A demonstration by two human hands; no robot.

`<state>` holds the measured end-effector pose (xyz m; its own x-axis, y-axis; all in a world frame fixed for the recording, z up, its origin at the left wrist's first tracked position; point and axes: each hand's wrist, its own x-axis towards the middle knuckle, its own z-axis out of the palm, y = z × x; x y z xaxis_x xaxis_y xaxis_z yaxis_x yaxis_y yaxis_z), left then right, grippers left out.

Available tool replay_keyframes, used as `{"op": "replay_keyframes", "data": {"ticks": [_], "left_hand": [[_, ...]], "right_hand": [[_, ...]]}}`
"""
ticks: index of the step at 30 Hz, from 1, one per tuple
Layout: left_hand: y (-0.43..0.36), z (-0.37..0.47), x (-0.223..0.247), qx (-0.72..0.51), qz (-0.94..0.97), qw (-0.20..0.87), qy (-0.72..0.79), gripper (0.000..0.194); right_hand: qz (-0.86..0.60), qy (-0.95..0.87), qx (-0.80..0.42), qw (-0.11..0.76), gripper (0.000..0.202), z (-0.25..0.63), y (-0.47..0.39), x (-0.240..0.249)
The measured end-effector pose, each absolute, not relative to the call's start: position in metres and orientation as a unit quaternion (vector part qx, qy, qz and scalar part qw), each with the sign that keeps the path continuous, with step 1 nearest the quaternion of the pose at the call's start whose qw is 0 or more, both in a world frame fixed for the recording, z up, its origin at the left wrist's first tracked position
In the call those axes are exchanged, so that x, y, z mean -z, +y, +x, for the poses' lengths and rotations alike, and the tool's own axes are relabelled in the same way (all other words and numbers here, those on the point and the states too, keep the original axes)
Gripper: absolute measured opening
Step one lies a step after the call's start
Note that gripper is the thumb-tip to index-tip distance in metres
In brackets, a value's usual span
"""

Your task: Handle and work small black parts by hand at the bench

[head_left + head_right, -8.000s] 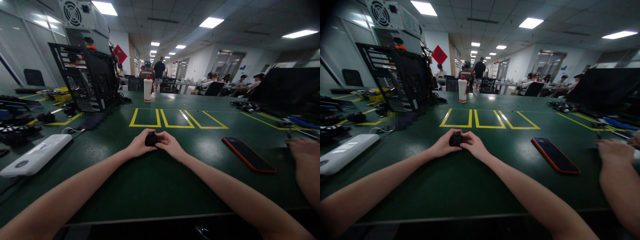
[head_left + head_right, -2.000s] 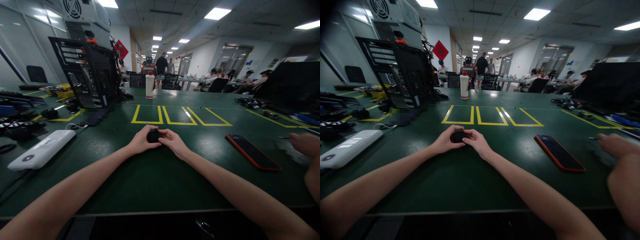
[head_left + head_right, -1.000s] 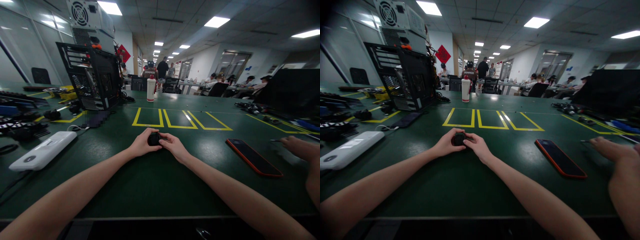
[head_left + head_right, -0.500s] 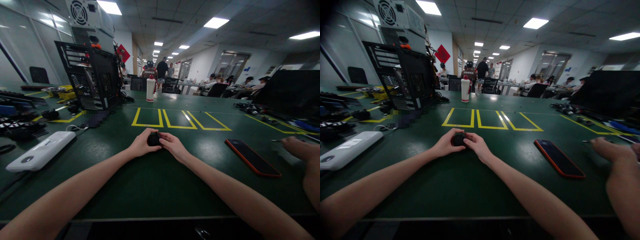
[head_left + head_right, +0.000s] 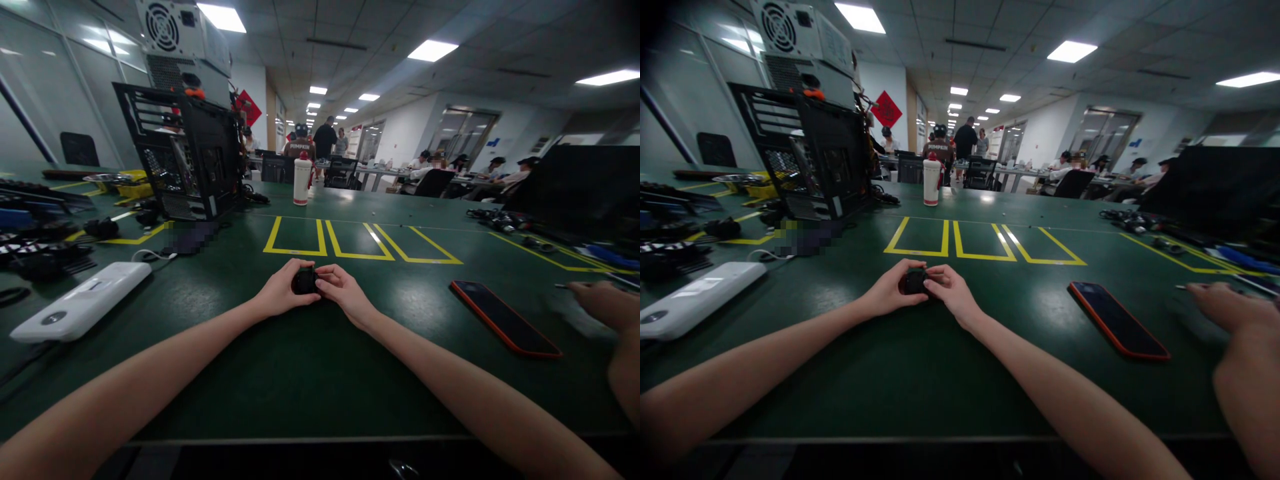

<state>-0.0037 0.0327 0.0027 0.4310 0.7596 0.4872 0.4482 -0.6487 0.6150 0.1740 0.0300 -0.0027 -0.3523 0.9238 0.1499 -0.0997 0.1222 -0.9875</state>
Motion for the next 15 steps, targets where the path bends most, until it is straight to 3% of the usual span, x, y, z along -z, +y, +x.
{"op": "replay_keyframes", "data": {"ticks": [4, 15], "left_hand": [[0.0330, -0.0034, -0.0017, -0.392, 0.822, 0.205, 0.359, 0.057], [0.0317, -0.0043, -0.0033, -0.395, 0.821, 0.210, 0.354, 0.058]], "right_hand": [[-0.336, -0.608, -0.563, 0.447, 0.035, 0.1745, 0.0288, 0.0023], [-0.333, -0.603, -0.555, 0.465, 0.022, 0.1733, 0.0295, 0.0041]]}}
